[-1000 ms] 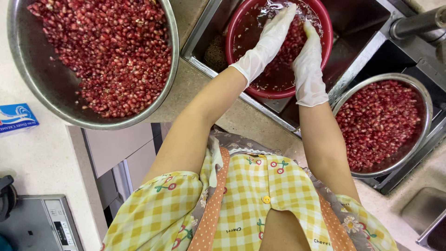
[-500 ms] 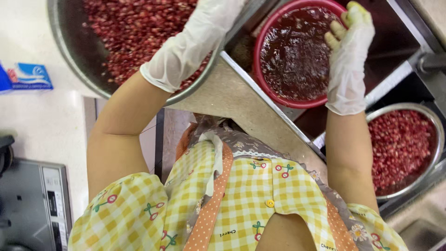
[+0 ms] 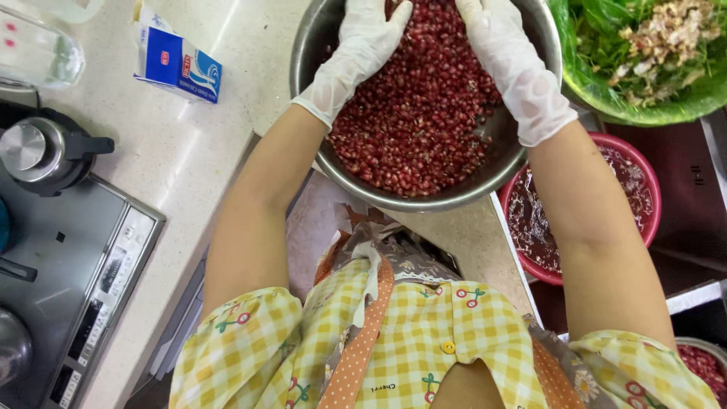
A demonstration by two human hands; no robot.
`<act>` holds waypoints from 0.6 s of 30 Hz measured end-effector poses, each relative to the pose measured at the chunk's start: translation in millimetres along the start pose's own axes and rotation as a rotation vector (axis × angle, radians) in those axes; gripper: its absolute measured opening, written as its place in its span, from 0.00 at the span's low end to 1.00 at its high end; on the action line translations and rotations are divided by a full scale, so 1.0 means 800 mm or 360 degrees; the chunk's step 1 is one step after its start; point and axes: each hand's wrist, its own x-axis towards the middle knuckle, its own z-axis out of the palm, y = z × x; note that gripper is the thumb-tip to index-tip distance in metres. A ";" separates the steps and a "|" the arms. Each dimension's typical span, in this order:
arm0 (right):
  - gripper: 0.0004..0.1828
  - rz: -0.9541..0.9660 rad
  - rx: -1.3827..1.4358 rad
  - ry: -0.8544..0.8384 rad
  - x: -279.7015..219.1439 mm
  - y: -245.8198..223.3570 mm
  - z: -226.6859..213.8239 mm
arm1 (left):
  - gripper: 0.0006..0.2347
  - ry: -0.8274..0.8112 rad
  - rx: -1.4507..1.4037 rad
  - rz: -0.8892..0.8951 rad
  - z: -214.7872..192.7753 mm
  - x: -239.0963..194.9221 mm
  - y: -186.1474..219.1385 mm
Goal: The person washes pomegranate seeds by hand in a red basin of water, repeatedly scooping them out and transferring them into a metal colander. The person also rinses the seeds under running tap water and discards floating debris into a green waste bowl.
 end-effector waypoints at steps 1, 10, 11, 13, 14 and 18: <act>0.27 -0.0095 -0.0076 0.0008 0.014 0.007 0.018 | 0.23 -0.0138 -0.0117 -0.0127 -0.003 0.001 0.002; 0.28 -0.0095 -0.0337 -0.0548 0.016 -0.007 0.051 | 0.30 -0.0865 -0.0791 -0.0689 -0.041 -0.003 0.052; 0.29 -0.0118 -0.0283 -0.0664 -0.001 -0.015 0.040 | 0.30 -0.0940 -0.0829 -0.0729 -0.049 -0.021 0.065; 0.31 0.0014 -0.0202 -0.0689 -0.032 -0.025 0.017 | 0.29 -0.1111 -0.0618 -0.0729 -0.074 -0.050 0.073; 0.32 0.0168 -0.0176 -0.0598 -0.047 -0.025 0.001 | 0.29 -0.1192 -0.0509 -0.0723 -0.084 -0.052 0.072; 0.31 0.0824 0.0317 0.0056 -0.077 0.008 0.001 | 0.30 -0.0547 -0.0276 -0.1062 -0.094 -0.062 0.067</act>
